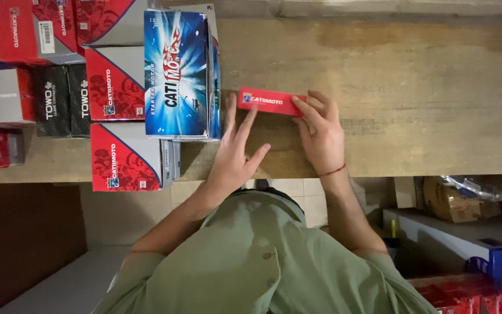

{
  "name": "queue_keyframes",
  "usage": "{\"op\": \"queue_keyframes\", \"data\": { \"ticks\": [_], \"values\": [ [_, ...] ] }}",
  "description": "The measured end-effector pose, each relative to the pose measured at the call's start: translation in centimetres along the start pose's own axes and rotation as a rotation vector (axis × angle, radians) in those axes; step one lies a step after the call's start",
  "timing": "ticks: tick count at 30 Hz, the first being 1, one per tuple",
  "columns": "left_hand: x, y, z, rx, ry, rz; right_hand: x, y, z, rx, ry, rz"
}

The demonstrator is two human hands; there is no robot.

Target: The person picks up a red product box, writes information from it into a notebook, opens the box to reveal a small white item, and then places the box on a shelf among other similar boxes.

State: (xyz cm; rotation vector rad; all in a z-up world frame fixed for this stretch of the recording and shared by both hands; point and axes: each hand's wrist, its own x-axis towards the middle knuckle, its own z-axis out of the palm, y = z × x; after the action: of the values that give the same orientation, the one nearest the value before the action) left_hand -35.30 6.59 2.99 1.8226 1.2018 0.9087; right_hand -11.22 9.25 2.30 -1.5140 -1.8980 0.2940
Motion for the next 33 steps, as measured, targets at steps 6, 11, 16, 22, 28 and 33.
{"op": "queue_keyframes", "data": {
  "ticks": [6, 11, 16, 22, 28, 33],
  "values": [
    [0.1, -0.2, 0.6, 0.040, 0.007, 0.033, -0.3, -0.6, 1.4, 0.032, -0.012, -0.006],
    [0.4, -1.3, 1.1, 0.100, -0.028, 0.114, 0.0, -1.4, 1.5, 0.059, -0.074, -0.049],
    [0.9, -1.7, 1.4, 0.114, 0.005, 0.120, 0.3, -1.9, 0.9, 0.006, -0.132, -0.083],
    [1.3, -1.6, 1.1, 0.146, -0.024, 0.109, 0.5, -1.7, 1.2, 0.054, -0.139, -0.070],
    [1.3, -1.5, 1.2, 0.135, -0.007, 0.088, 0.2, -1.5, 1.4, 0.015, -0.138, -0.081],
    [1.3, -1.6, 1.0, 0.148, -0.009, 0.133, 0.2, -1.1, 1.5, 0.034, -0.168, -0.087]
  ]
}}
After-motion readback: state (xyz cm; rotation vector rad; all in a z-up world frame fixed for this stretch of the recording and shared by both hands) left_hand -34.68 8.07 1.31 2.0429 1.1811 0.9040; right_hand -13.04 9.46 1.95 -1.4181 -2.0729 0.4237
